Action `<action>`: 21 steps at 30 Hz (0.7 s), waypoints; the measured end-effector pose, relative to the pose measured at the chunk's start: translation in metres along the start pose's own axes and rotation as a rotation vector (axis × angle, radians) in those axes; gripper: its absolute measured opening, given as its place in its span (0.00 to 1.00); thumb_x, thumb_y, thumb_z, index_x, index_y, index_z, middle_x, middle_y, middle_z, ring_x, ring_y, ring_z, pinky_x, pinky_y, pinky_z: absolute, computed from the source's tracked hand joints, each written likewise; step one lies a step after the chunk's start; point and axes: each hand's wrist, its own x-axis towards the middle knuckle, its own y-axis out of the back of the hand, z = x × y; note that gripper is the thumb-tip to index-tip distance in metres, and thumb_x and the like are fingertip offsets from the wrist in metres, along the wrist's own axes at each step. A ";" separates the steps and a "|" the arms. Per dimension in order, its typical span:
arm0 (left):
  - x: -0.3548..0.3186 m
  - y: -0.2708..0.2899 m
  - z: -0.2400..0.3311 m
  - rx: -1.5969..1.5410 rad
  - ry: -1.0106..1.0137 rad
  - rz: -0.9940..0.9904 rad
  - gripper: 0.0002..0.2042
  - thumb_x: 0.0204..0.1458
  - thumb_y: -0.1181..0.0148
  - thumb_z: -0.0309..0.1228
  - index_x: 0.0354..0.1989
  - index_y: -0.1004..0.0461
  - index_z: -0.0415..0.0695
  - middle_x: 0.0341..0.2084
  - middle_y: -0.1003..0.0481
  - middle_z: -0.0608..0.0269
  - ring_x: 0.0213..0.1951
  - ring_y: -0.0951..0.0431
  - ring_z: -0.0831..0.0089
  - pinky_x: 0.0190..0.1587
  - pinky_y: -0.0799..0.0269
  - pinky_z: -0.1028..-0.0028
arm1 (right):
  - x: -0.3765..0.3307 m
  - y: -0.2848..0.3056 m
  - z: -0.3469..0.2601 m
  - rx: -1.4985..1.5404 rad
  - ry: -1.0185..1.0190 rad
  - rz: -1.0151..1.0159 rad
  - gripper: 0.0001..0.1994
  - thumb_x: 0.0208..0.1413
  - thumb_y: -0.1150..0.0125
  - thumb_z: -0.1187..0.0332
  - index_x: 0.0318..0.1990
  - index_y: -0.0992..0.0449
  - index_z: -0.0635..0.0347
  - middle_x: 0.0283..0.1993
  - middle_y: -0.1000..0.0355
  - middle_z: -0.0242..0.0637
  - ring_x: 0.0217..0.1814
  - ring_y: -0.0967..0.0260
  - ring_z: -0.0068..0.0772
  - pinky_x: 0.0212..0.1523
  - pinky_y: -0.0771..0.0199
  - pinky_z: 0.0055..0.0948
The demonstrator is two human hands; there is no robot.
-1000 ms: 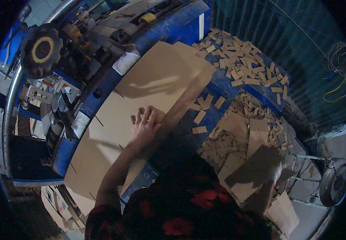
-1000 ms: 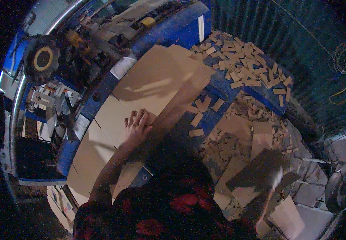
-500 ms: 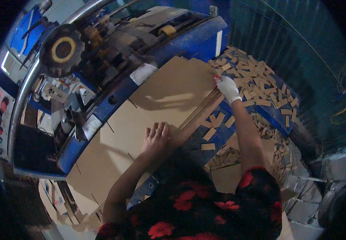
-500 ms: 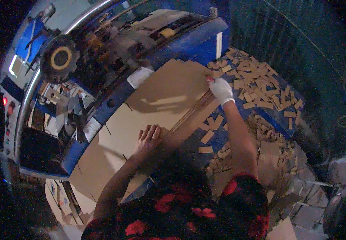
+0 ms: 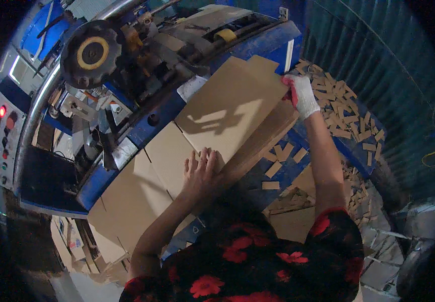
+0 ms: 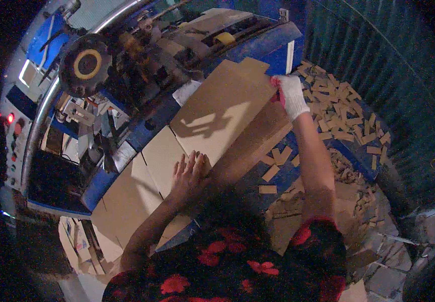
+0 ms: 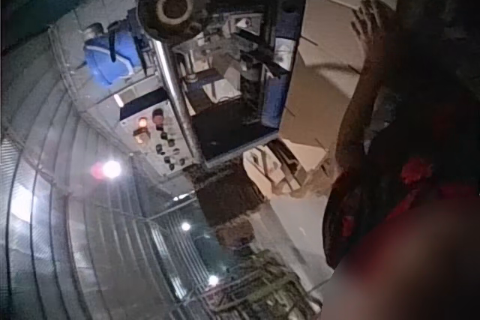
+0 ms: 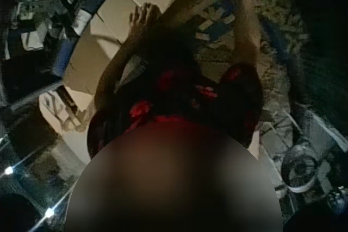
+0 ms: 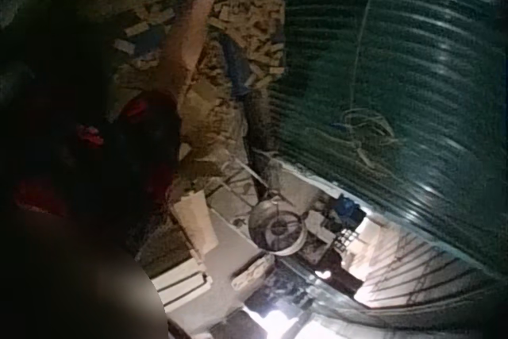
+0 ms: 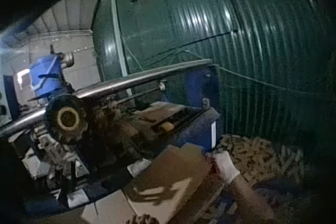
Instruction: The person folds flat cardboard sheets into box shapes using a blue machine. They repeatedly place sheets onto the machine, fold the flaps, and remove the formed boxes, stacking them nearby.
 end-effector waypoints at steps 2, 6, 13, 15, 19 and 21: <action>0.006 0.015 -0.008 0.027 -0.100 0.040 0.30 0.49 0.43 0.35 0.61 0.41 0.39 0.55 0.35 0.39 0.52 0.29 0.45 0.50 0.29 0.53 | 0.007 -0.003 -0.017 0.133 -0.123 0.053 0.11 0.54 0.43 0.65 0.31 0.27 0.68 0.24 0.28 0.41 0.20 0.27 0.36 0.23 0.24 0.33; 0.033 0.090 -0.051 0.296 -0.252 0.019 0.21 0.46 0.47 0.25 0.52 0.34 0.38 0.31 0.22 0.52 0.29 0.19 0.61 0.25 0.24 0.65 | 0.022 0.000 -0.057 0.359 -0.182 -0.103 0.13 0.59 0.48 0.60 0.39 0.30 0.62 0.27 0.26 0.44 0.22 0.27 0.38 0.19 0.25 0.36; 0.098 0.229 -0.132 -0.047 -0.073 0.153 0.06 0.54 0.48 0.23 0.39 0.32 0.40 0.23 0.29 0.40 0.30 0.28 0.41 0.32 0.33 0.55 | 0.034 0.010 -0.060 0.511 -0.051 -0.238 0.21 0.64 0.55 0.56 0.36 0.25 0.68 0.38 0.24 0.49 0.33 0.23 0.39 0.32 0.21 0.34; 0.102 0.240 -0.135 -0.027 -0.041 0.191 0.04 0.57 0.49 0.25 0.36 0.32 0.38 0.24 0.30 0.38 0.31 0.29 0.39 0.31 0.34 0.57 | 0.030 0.007 -0.045 0.496 -0.134 -0.261 0.19 0.64 0.54 0.57 0.37 0.26 0.67 0.39 0.24 0.48 0.33 0.23 0.39 0.32 0.21 0.34; 0.103 0.237 -0.139 -0.094 -0.005 0.178 0.03 0.56 0.49 0.24 0.36 0.31 0.38 0.23 0.32 0.37 0.31 0.30 0.38 0.31 0.34 0.59 | 0.015 -0.001 -0.023 0.513 -0.206 -0.221 0.12 0.63 0.51 0.63 0.42 0.29 0.64 0.38 0.24 0.48 0.32 0.23 0.39 0.33 0.20 0.34; 0.102 0.233 -0.141 -0.116 0.027 0.164 0.02 0.56 0.49 0.23 0.36 0.31 0.38 0.22 0.32 0.37 0.30 0.29 0.39 0.30 0.34 0.59 | 0.002 -0.007 -0.023 0.537 -0.185 -0.237 0.13 0.62 0.49 0.61 0.45 0.29 0.63 0.40 0.24 0.46 0.35 0.23 0.39 0.37 0.20 0.37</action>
